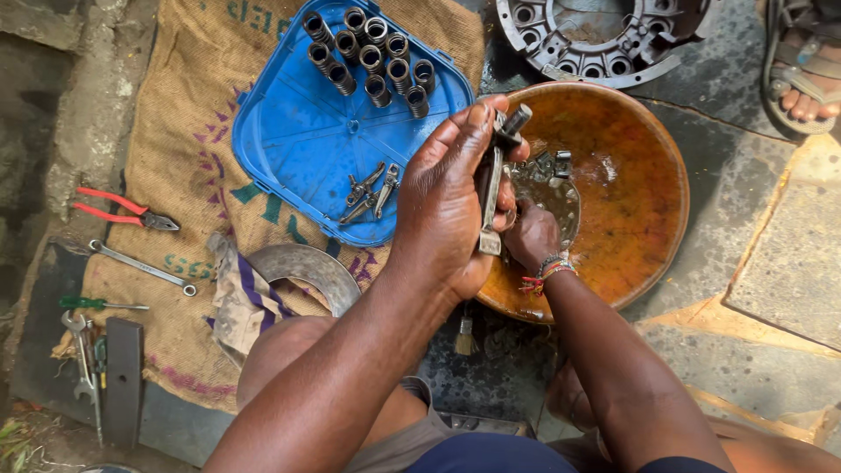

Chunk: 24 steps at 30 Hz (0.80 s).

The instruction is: The person scrubs a small metal part with a toothbrush over a bowl of liquid, then wipes it with a cloth. They repeat this process for several other small metal parts, occasionally rinsing them in the bowl.

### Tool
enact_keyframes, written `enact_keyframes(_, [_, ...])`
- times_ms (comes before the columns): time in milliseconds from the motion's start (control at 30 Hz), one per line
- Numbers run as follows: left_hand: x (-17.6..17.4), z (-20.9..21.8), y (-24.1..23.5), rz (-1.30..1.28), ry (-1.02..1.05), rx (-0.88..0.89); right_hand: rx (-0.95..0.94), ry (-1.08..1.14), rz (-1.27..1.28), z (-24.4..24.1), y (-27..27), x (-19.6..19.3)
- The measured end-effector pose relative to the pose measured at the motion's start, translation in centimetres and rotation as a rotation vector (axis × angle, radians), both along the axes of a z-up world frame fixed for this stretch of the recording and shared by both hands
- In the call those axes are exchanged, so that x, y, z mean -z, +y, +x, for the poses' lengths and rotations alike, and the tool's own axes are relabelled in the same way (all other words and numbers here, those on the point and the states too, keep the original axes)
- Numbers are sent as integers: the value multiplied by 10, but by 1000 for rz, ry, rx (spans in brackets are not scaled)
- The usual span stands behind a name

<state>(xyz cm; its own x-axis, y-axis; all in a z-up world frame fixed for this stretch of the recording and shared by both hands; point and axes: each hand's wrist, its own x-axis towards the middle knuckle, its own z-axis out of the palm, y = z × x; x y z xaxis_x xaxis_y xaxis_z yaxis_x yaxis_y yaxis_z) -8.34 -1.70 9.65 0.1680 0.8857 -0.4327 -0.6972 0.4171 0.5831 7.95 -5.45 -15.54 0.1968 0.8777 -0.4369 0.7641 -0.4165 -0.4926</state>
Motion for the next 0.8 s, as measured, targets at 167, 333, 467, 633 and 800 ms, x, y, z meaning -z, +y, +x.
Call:
enact_keyframes(167, [12, 8, 7, -34, 0, -11, 14, 33, -34, 16, 0, 15])
enact_keyframes(333, [36, 36, 31, -42, -26, -42, 319, 720, -30, 62, 8, 2])
enact_keyframes(467, [61, 56, 45, -80, 94, -40, 150, 679, 48, 89, 16, -88])
enact_keyframes(633, [67, 62, 45, -59, 103, 5, -62, 426, 169, 93, 4, -208])
enact_keyframes(800, [64, 61, 39, -87, 85, 47, -172, 469, 451, 64, -10, -235])
